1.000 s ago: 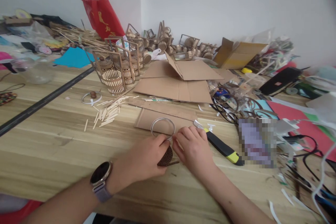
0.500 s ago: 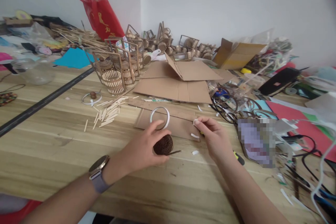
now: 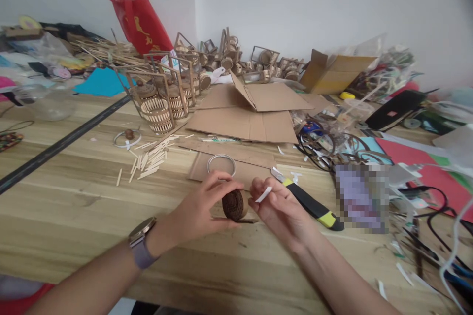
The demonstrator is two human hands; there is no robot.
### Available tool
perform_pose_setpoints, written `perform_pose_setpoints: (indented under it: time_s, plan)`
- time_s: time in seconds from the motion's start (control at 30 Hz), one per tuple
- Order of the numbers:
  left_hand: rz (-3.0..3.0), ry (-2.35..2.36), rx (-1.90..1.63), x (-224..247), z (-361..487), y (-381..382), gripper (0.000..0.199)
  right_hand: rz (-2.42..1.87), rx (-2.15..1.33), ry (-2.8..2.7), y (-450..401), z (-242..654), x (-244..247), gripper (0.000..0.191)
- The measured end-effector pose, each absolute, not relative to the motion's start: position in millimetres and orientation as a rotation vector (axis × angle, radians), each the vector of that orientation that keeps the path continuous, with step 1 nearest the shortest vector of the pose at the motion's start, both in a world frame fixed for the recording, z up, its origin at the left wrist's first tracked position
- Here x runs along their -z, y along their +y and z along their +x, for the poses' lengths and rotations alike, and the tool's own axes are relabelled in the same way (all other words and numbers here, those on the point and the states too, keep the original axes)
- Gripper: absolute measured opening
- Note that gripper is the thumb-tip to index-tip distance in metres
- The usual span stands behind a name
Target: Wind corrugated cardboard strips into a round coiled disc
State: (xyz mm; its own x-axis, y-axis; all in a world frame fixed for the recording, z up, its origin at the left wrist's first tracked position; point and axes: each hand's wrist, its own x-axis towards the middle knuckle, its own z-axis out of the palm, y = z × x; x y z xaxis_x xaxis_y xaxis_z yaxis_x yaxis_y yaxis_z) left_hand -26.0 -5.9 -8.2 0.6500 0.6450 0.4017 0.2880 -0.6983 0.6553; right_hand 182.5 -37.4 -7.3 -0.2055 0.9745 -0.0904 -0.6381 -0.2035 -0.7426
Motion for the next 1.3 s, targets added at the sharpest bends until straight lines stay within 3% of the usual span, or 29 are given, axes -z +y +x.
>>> perform_pose_setpoints:
  time_s: [1.3]
  plan:
    - [2.152, 0.699, -0.802, 11.9, -20.9, -10.6, 0.065, -0.735, -1.742, -0.738, -46.8, 166.7, 4.9, 0.022]
